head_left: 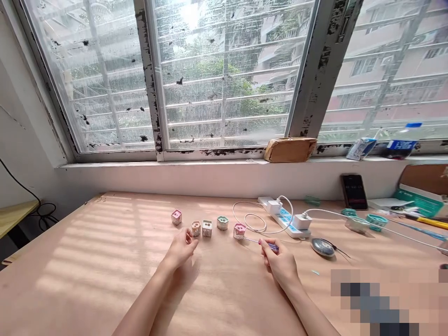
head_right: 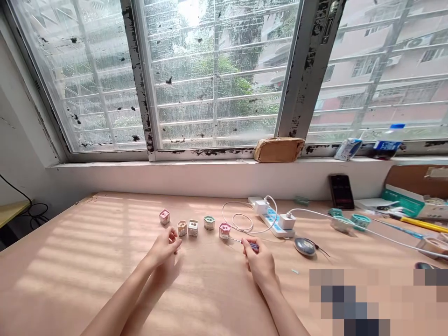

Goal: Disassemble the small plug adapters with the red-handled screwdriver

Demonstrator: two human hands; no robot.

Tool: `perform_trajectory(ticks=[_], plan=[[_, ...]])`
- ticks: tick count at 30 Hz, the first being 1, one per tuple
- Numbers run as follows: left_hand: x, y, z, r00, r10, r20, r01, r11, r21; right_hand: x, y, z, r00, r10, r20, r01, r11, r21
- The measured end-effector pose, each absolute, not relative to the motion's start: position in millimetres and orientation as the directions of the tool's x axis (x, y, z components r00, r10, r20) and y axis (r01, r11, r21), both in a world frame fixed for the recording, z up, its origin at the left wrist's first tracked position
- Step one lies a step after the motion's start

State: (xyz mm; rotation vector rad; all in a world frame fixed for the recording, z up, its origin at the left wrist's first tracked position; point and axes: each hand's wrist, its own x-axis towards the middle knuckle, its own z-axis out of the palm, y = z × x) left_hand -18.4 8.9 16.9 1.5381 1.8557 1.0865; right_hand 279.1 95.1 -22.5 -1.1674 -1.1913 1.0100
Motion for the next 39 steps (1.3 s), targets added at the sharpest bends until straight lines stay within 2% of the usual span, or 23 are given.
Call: perform_trajectory(ticks=[7, 12, 19, 25, 29, 32, 35, 37, 39], plan=[[-17.5, 29.8, 19.7, -0.402, 0.909, 0.107, 0.623, 0.186, 0.76, 278.6, 92.8, -20.1, 0.112, 0.989, 0.098, -0.009, 0.099, -0.995], [-13.0, 36.6, 21.4, -0.423, 0.903, 0.077, 0.665, 0.252, 0.703, 277.6, 90.4, -17.9, 0.111, 0.988, 0.104, -0.004, 0.105, -0.994], [-14.8, 38.7, 14.3, -0.42, 0.9, 0.118, 0.625, 0.193, 0.756, 278.6, 93.5, -22.4, 0.092, 0.985, 0.149, 0.024, 0.147, -0.989], [-16.3, 12.5, 4.1, -0.357, 0.933, 0.054, 0.454, 0.123, 0.883, 274.6, 86.9, -16.6, 0.066, 0.991, 0.114, -0.068, 0.118, -0.991], [-5.6, -8.7, 4.1, -0.211, 0.977, -0.036, 0.213, 0.082, 0.974, 270.0, 80.5, -6.4, 0.085, 0.965, 0.248, -0.006, 0.249, -0.968], [2.7, -19.5, 7.3, -0.083, 0.995, -0.053, 0.076, 0.059, 0.995, 270.6, 72.1, 4.5, 0.156, 0.897, 0.414, 0.173, 0.388, -0.905], [10.1, -27.3, 10.1, -0.017, 1.0, 0.019, 0.143, -0.016, 0.99, 271.7, 59.7, 16.3, 0.116, 0.783, 0.612, 0.412, 0.523, -0.746], [14.4, -32.0, 12.4, 0.018, 0.996, 0.089, 0.247, -0.091, 0.965, 269.0, 50.6, 21.9, -0.05, 0.743, 0.667, 0.462, 0.609, -0.645], [17.8, -36.5, 15.6, 0.059, 0.988, 0.145, 0.338, -0.156, 0.928, 263.3, 42.1, 24.1, -0.262, 0.724, 0.638, 0.458, 0.675, -0.578]])
